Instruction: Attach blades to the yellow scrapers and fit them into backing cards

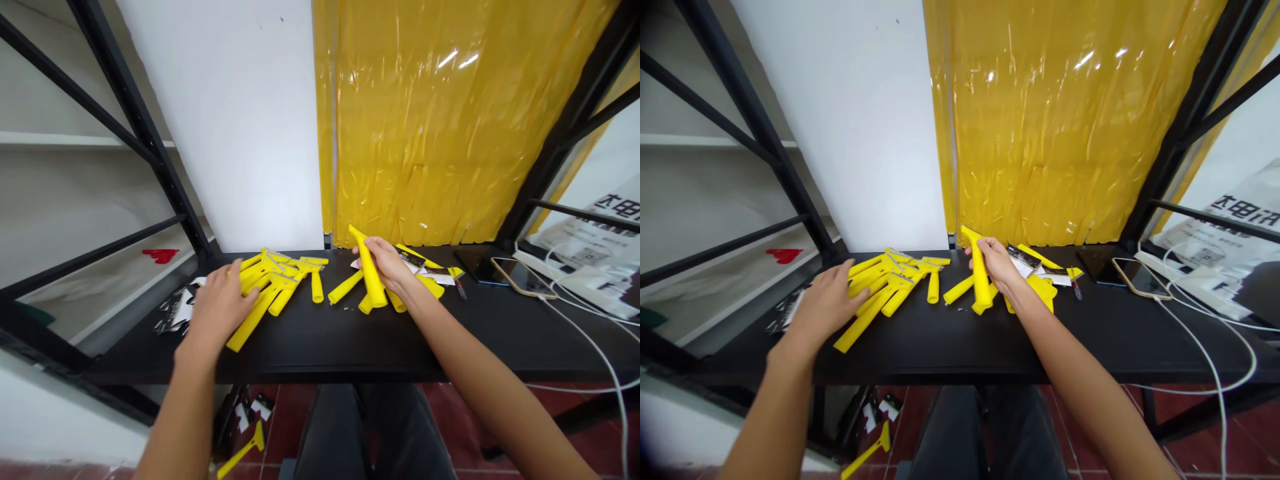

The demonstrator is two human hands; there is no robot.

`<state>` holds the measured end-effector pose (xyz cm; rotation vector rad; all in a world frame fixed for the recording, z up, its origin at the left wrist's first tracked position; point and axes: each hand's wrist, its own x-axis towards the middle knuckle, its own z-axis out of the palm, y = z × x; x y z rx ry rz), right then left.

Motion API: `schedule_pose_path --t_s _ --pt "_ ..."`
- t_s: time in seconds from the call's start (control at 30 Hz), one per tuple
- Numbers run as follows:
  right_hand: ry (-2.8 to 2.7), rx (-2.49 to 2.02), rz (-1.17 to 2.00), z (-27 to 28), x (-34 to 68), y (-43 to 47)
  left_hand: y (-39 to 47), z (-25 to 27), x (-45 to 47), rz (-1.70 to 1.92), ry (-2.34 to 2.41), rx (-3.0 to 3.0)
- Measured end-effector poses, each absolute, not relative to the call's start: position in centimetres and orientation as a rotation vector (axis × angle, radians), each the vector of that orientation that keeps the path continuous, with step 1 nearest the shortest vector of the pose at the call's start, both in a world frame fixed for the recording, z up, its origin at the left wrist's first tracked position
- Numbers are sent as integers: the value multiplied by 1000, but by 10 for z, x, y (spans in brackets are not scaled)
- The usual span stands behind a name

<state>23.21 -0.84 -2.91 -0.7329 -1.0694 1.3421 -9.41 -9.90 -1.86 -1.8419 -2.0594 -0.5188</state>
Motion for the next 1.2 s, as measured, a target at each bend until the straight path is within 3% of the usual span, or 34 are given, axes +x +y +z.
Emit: schedule_pose_path --t_s 0.13,0.23,0.4,0.53,0.7,0.9,1.2 --pt "-953 -757 1303 -28 238 -1 -96 -36 -160 -219 -2326 -1873" --pt "-882 -795 1390 -26 243 0 -103 -36 -161 -266 -2373 -1798" --pt "-830 -648 1431 -18 255 -1 -111 9 -102 -1029 -2002 -1497" --pt "-746 -648 1275 -18 264 5 -70 39 -39 -1696 -1726 -1841" --pt "-660 -737 873 -22 266 12 16 11 22 -2189 -1626 -2269" --pt "-779 -719 829 -26 262 16 45 -40 46 -2424 -1991 -2323" --pt "-789 -679 826 -29 254 14 37 -42 46 -2503 -2249 -2416"
